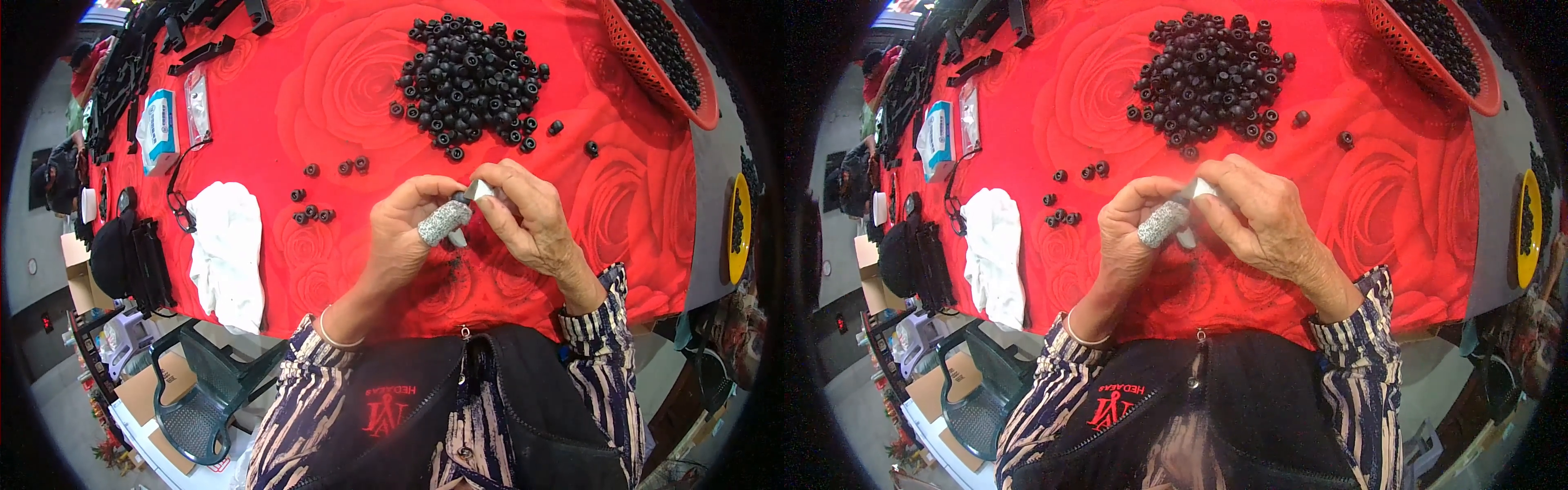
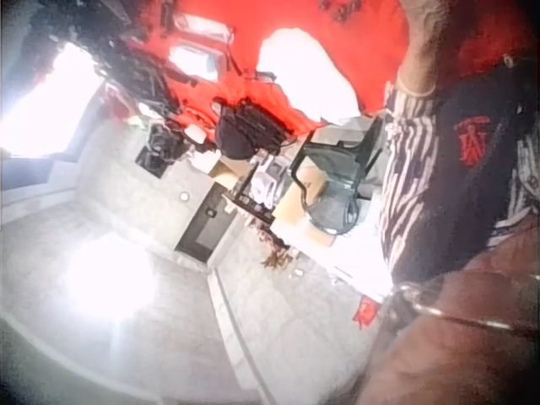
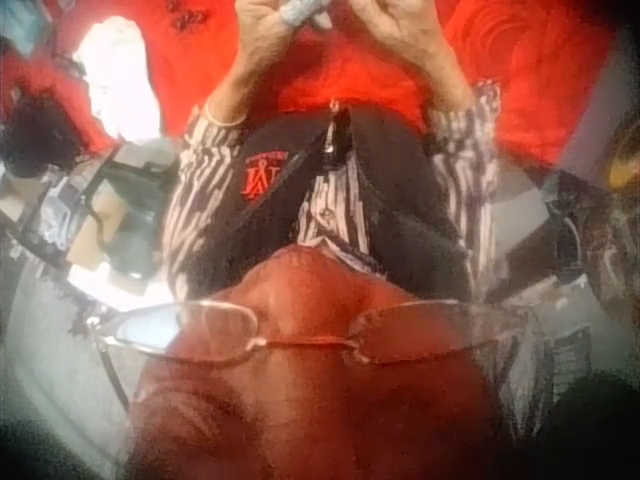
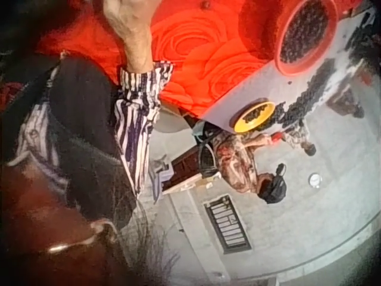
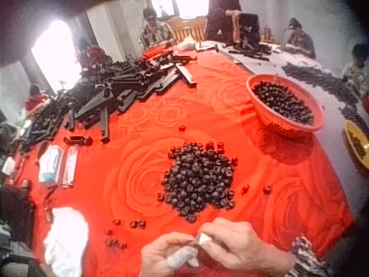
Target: The person picks up small black plastic components from a pile, scrapes excess material off each piece using a small blade, and places them on the table.
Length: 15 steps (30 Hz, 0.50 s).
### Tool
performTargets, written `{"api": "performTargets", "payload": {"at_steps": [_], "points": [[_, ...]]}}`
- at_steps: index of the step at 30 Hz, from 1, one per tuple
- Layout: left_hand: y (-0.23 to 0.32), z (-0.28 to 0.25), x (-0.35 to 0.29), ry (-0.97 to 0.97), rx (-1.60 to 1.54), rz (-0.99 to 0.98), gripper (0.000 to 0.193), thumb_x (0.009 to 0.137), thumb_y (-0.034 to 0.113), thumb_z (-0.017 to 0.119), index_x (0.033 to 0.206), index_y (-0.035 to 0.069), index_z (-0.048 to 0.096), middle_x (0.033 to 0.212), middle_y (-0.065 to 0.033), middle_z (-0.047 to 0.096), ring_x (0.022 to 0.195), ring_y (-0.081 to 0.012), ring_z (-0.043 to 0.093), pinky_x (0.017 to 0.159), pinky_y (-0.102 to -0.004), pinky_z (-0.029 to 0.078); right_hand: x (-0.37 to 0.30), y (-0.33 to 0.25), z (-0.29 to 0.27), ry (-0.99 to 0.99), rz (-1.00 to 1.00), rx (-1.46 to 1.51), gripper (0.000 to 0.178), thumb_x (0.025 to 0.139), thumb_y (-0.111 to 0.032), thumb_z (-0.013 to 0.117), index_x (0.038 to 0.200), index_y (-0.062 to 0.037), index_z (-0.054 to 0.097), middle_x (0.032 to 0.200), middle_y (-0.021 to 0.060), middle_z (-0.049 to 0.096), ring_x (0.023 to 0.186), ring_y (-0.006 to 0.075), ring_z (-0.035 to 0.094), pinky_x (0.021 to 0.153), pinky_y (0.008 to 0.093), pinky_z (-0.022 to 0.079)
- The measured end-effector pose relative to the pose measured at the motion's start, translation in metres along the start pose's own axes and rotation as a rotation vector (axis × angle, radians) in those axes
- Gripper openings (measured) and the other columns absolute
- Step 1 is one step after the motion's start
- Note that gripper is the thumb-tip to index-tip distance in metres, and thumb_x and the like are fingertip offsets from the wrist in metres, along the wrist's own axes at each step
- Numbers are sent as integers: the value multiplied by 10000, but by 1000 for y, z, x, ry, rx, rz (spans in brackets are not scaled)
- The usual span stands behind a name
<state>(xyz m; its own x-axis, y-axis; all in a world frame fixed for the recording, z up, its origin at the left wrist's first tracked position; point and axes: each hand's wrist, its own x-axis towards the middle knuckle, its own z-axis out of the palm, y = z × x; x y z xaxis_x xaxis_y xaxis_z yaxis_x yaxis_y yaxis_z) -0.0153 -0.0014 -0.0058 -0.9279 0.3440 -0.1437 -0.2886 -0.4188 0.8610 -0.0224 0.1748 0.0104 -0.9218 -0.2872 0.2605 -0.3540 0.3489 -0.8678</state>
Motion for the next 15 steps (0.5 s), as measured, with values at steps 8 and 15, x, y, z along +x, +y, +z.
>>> {"api": "performTargets", "payload": {"at_steps": [8,15], "points": [[-1,0,0,-2,-25,-15,232,838,11,583,1051,-50,517,896,-75,579,767,-112,580,597,-231,508,1,3,1,11,-17,-36,165,785,-48,578,939,1,541,720,126,510,591,261,534,518,339,416],[0,1,-1,10,-18,-35,236,839,16,584,1055,-48,514,900,-73,576,755,-105,577,602,-224,501,1,2,0,1,-40,-51,172,774,-41,587,933,12,549,705,125,512,588,264,530,513,338,413]]}}
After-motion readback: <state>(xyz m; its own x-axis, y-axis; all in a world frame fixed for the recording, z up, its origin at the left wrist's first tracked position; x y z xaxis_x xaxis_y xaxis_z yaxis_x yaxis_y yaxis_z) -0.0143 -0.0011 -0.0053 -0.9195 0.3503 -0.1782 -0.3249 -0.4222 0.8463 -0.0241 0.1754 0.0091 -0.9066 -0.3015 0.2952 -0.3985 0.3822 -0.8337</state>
